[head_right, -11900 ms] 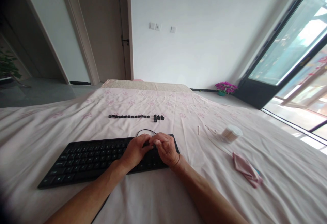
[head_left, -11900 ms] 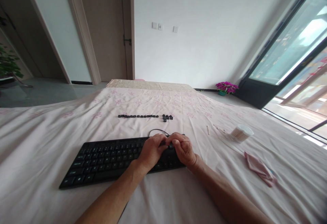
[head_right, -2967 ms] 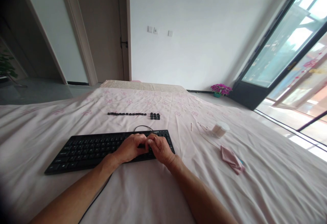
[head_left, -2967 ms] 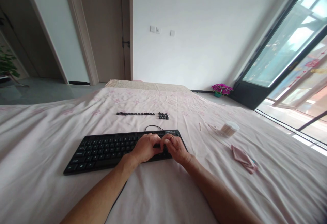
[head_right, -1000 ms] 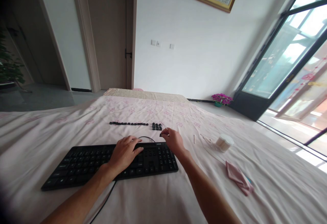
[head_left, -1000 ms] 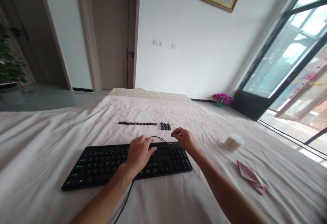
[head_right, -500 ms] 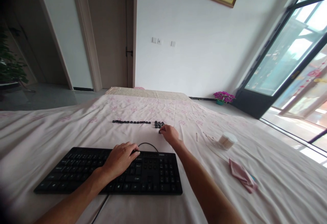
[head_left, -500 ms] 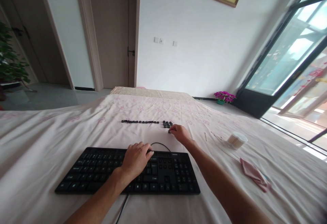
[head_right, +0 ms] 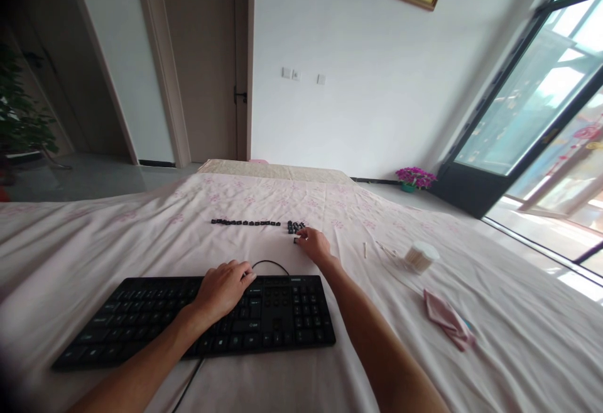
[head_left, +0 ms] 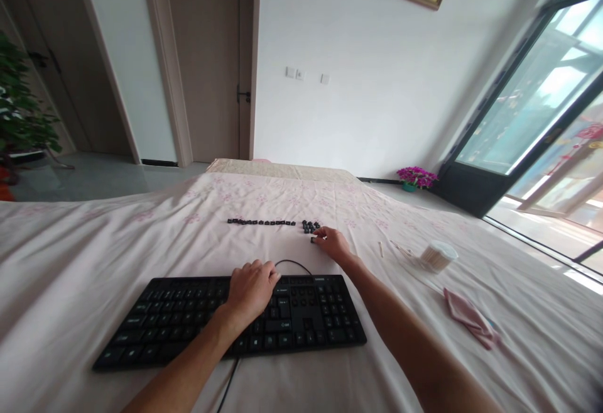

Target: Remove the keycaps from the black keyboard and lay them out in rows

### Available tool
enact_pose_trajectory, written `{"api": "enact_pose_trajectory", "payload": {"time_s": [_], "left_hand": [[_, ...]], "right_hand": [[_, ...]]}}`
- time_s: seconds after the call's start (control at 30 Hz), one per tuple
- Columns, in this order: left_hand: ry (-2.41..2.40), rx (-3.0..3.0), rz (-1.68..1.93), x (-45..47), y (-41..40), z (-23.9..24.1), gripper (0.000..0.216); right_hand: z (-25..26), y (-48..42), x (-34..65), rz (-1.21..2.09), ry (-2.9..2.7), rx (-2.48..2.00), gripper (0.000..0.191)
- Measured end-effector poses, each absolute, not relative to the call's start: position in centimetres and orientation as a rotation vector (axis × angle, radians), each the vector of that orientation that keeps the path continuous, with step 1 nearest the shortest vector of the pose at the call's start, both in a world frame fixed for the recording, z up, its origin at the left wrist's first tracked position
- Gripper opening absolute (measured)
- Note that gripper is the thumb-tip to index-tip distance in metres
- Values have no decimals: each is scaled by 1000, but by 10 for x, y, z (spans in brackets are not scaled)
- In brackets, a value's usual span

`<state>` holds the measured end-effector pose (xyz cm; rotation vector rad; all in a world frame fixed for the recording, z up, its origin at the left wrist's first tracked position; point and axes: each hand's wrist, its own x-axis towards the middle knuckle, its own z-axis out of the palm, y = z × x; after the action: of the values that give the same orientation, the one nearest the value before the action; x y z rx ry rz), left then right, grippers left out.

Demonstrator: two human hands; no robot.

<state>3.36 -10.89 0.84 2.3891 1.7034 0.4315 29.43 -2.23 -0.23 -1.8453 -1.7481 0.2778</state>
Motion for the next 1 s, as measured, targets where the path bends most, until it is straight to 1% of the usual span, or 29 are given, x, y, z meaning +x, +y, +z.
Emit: {"api": "enact_pose_trajectory", "payload": {"time_s": [0.07,0.17,0.23,0.3,0.37,0.47,0.53,0.6,0.67,0.73,1.0], "left_hand": [[1708,2372,427,32,-107,9,23],[1728,2356,433,30,-103,10,24],[1742,2335,446,27,-99,11,25],[1743,2312,452,26,-98,13,25],[1724,2314,502,26,-100,15,21],[1564,2368,724,28,-112,18,17],[1374,2373,849,28,-124,20,18],[1191,2347,897,28,-136,20,19],[1058,2317,905,26,-146,20,21],[984,2295,892,24,-151,18,21],[864,2340,834,19,-151,13,15]], "right_hand": [[5,-27,293,281,-1730,-1827,24],[24,-42,289,322,-1727,-1760,45],[38,-57,283,363,-1756,-1610,53],[52,-76,274,349,-1802,-1441,52],[62,-97,263,332,-1849,-1410,52],[66,-126,248,362,-1863,-1375,48],[62,-142,240,489,-1843,-1296,42],[57,-154,233,687,-1827,-1209,39],[52,-164,228,854,-1825,-1140,39],[49,-172,223,927,-1837,-1093,39],[41,-187,215,975,-1884,-1066,43]]}}
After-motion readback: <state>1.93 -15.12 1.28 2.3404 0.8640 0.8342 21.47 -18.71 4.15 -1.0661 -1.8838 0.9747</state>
